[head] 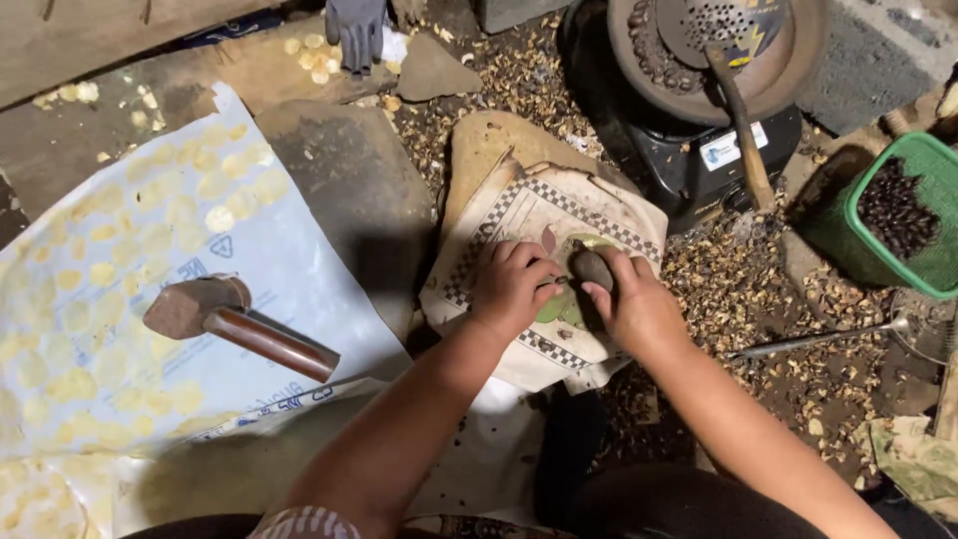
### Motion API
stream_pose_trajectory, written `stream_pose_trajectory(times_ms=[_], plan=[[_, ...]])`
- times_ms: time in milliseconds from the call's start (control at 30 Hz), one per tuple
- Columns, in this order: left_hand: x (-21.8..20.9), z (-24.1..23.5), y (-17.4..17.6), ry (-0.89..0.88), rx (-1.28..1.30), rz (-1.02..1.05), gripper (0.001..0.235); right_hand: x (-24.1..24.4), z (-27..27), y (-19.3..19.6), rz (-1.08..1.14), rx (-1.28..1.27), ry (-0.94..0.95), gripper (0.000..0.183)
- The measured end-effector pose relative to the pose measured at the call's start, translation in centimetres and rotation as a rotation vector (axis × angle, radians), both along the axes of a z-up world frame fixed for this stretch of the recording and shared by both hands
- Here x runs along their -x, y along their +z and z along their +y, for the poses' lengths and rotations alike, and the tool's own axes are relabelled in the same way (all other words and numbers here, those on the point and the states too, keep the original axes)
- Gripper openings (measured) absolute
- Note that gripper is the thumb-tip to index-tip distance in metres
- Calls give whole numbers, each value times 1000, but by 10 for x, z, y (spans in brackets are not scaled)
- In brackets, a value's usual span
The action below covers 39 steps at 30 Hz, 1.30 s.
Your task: The person uses a hammer to crack open cocoa pods on a white sack. They then use a stone to crush the beans on a patterned cloth and stir the contents in a pan on a portable stove.
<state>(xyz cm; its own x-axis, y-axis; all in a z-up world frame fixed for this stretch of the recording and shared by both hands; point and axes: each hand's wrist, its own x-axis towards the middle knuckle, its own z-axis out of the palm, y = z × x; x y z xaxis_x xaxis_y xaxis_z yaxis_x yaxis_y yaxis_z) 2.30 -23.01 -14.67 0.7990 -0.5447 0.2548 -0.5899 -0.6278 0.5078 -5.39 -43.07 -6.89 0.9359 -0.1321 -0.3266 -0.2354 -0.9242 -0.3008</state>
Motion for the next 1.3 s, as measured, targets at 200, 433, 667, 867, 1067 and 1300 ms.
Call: stream_pose_trajectory(times_ms=[200, 433, 667, 867, 1067, 1300], plan=[[-12, 20, 1, -98, 141, -60, 17, -6, 38, 32, -58, -14, 183, 49], [-13, 20, -4, -62, 185, -28, 16, -14, 20, 13, 75, -234, -164, 51], [0, 1, -1, 77, 85, 73, 25, 2, 30, 17, 34, 17, 34, 53], [-7, 20, 7, 27, 80, -80, 27, -17, 50, 25, -107, -30, 140, 50], [-9, 29, 6, 14, 156, -62, 26, -26, 34, 15, -74, -193, -39, 54], [-8, 18, 6, 82, 222, -19, 19, -40, 29, 18, 96, -74, -6, 53]])
